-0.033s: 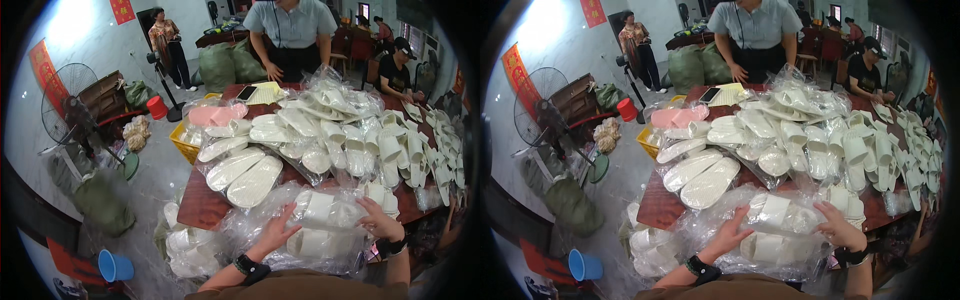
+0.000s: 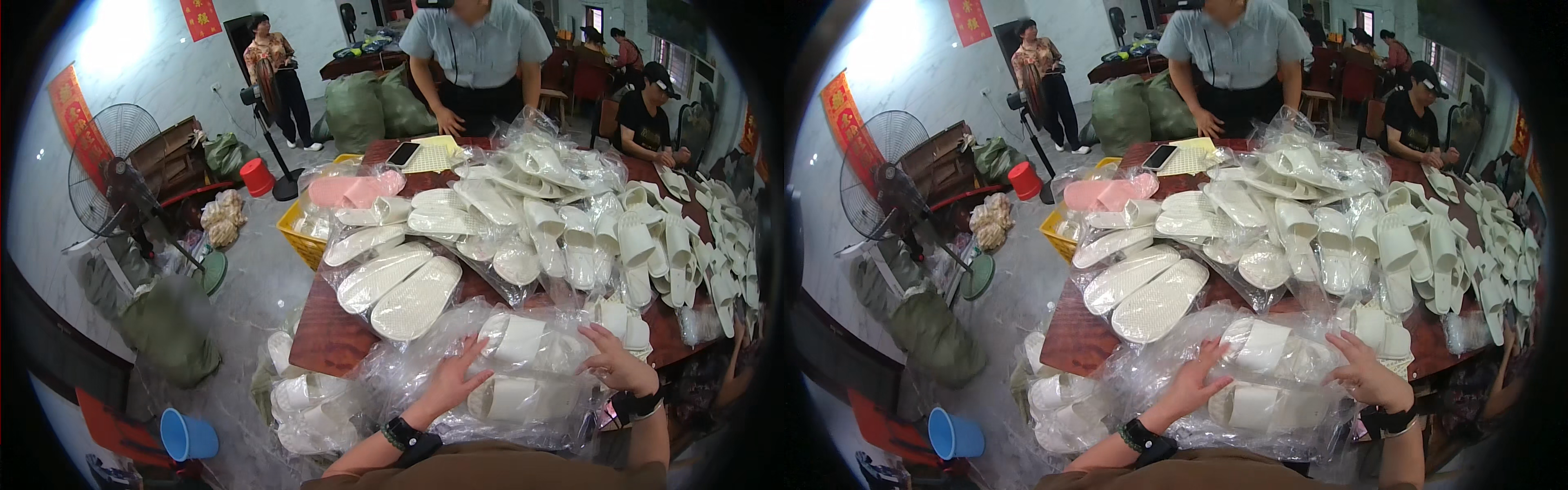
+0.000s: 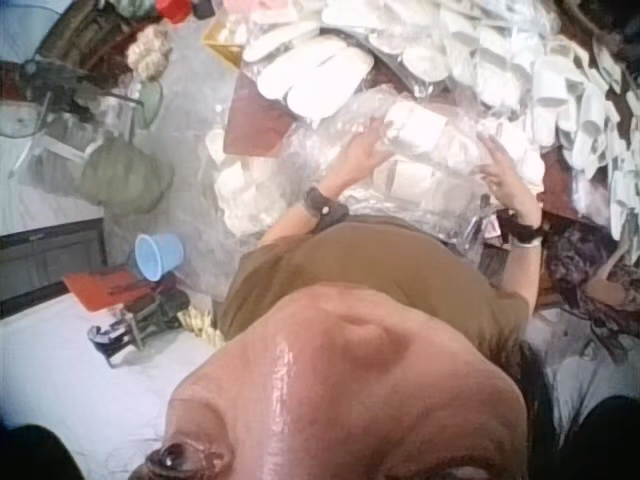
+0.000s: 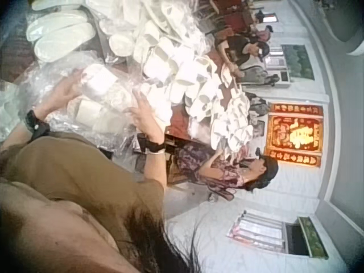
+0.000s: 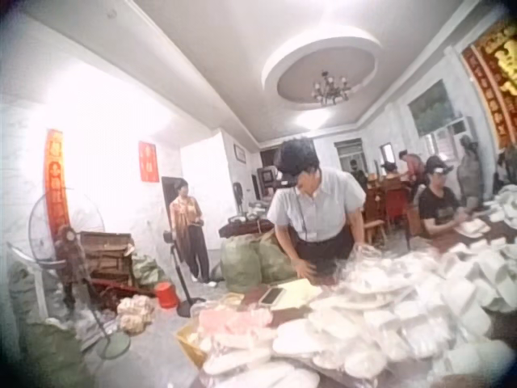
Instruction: Inspecting white slippers and packing them into individual plastic bags.
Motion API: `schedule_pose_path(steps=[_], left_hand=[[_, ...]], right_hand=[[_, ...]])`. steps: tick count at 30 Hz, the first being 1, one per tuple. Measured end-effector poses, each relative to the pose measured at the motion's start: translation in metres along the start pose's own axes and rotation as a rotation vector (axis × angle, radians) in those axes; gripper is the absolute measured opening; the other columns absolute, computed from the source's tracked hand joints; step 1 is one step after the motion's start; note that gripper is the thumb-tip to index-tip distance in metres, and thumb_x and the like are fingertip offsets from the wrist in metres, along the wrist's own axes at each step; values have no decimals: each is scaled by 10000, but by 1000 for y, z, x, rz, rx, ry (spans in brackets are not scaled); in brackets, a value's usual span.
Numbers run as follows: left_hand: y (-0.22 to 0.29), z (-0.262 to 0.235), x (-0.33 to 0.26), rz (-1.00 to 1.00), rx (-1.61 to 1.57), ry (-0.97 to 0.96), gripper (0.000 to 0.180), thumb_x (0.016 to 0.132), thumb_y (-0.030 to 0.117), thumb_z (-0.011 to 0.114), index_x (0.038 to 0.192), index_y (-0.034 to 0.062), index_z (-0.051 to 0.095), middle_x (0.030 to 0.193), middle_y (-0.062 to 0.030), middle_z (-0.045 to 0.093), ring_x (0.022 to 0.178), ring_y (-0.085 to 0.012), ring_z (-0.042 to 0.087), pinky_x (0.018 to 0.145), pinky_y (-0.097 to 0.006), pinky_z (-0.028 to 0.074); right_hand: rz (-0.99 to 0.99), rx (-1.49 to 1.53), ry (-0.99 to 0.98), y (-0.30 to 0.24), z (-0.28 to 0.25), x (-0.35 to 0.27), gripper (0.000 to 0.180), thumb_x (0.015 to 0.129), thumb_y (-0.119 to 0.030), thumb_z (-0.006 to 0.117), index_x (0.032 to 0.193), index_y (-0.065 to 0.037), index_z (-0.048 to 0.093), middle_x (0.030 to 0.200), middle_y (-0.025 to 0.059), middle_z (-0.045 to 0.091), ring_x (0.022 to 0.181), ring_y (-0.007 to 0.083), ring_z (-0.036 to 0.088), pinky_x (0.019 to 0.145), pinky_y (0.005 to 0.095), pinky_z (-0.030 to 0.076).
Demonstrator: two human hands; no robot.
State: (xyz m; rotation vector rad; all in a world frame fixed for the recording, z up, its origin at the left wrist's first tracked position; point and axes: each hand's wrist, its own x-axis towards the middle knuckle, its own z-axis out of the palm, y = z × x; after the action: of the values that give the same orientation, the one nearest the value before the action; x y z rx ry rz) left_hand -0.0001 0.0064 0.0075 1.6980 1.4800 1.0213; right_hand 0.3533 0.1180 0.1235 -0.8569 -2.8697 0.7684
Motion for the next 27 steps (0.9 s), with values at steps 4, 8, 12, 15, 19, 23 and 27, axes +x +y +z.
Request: schedule_pose_path(steps=[4, 8, 12, 15, 19, 23, 27], left_hand=[[-10, 8, -3, 78, 285, -8, 630, 965, 309, 635, 1514, 115, 394, 1571, -247, 336, 1406, -492, 362, 1083, -512, 394], [-8, 9, -4, 106, 331, 40, 591, 971, 281, 622, 1504, 128, 417, 1574, -241, 330, 1399, -501, 369, 1043, -529, 427], [-12, 10, -2, 101, 307, 23, 585, 973, 273, 619, 1503, 127, 419, 1572, -245, 331, 1394, -506, 373, 1042, -523, 428], [-13, 11, 1, 200, 391, 83, 591, 974, 282, 603, 1515, 155, 401, 1544, -276, 348, 1171, -458, 581, 964, -525, 463], [-3, 7, 5, 92, 276, 9, 565, 942, 234, 657, 1463, 110, 477, 1555, -264, 349, 1384, -515, 380, 1093, -521, 394], [4, 6, -1, 106, 311, 66, 571, 917, 208, 688, 1445, 101, 501, 1542, -267, 370, 1402, -502, 360, 1169, -520, 304], [-6, 8, -8, 125, 417, 48, 598, 956, 285, 635, 1497, 119, 440, 1582, -224, 331, 1431, -470, 340, 1090, -536, 377]], right_hand=[[33, -40, 26, 11, -13, -6, 341, 699, 60, 676, 939, -172, 746, 1587, 137, 328, 1472, 439, 242, 1168, 509, 261], [262, -148, 265, 48, -21, -32, 321, 691, 123, 594, 876, -115, 704, 1555, 152, 392, 1475, 420, 262, 1168, 489, 263], [402, -308, 606, 43, -15, -40, 354, 739, 151, 541, 1007, -56, 644, 1443, 172, 497, 1375, 384, 417, 1091, 417, 360], [460, 158, 709, 11, -13, -35, 306, 883, 21, 597, 1185, -13, 569, 1152, 139, 651, 932, 201, 662, 698, 321, 519], [569, 488, 437, -10, 12, -35, 483, 923, -222, 662, 1293, 31, 482, 895, 150, 688, 761, 235, 677, 690, 340, 522], [782, 79, 433, -32, 15, -26, 658, 808, -387, 807, 1222, 46, 535, 905, 180, 704, 790, 308, 695, 702, 389, 527], [832, 314, 233, -11, 24, -39, 376, 847, -274, 801, 1020, 12, 628, 873, 125, 705, 799, 190, 684, 693, 303, 510]])
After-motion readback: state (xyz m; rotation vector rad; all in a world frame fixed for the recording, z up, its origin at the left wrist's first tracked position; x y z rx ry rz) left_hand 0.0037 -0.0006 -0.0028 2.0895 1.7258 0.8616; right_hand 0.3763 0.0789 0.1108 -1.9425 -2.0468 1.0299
